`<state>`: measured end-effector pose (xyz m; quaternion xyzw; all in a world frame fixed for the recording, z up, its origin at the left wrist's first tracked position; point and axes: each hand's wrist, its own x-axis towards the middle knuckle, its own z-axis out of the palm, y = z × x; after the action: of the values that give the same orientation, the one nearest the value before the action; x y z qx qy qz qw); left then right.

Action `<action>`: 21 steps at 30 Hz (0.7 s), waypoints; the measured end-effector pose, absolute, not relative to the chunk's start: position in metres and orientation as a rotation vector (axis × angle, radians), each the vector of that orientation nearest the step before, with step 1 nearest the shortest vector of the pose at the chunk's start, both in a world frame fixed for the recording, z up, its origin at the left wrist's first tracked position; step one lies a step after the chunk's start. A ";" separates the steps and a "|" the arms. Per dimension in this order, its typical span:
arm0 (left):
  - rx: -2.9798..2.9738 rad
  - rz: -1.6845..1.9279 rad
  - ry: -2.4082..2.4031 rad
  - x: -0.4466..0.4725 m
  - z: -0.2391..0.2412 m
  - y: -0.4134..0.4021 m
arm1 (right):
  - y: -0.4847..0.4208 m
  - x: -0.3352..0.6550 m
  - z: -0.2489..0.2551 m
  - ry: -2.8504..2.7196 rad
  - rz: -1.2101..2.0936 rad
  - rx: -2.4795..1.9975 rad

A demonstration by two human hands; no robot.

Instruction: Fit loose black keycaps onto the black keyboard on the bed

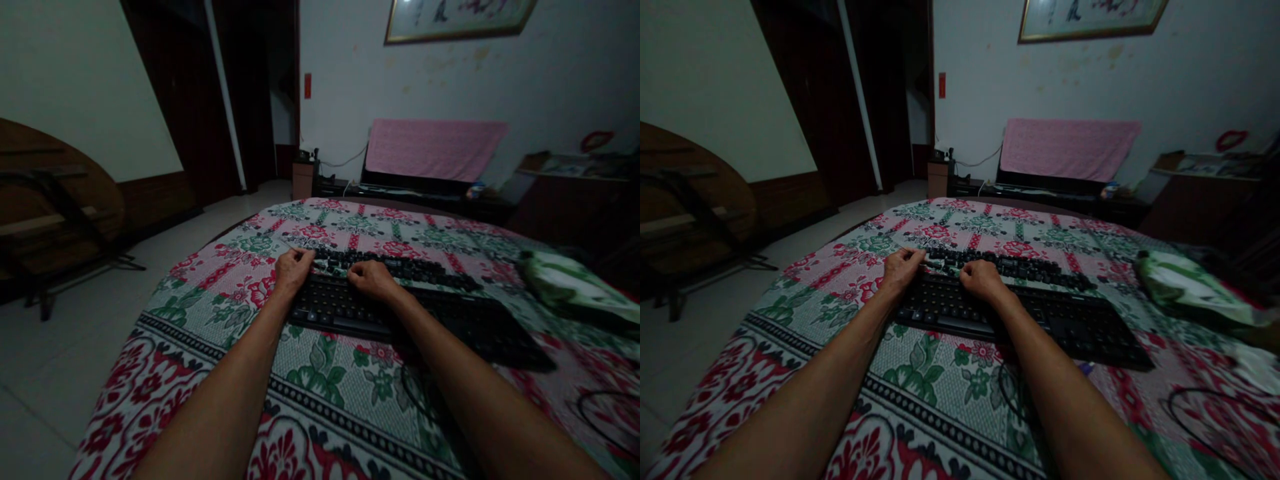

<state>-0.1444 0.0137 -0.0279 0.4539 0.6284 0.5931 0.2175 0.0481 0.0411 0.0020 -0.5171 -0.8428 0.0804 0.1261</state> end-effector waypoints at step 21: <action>1.255 1.642 1.708 -0.144 -0.028 0.014 | 0.067 0.019 0.001 -2.322 0.427 -1.813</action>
<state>-0.1437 0.0135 -0.0279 0.4558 0.6203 0.5963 0.2278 0.0190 0.0670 0.0009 -0.6069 -0.7774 0.1431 0.0824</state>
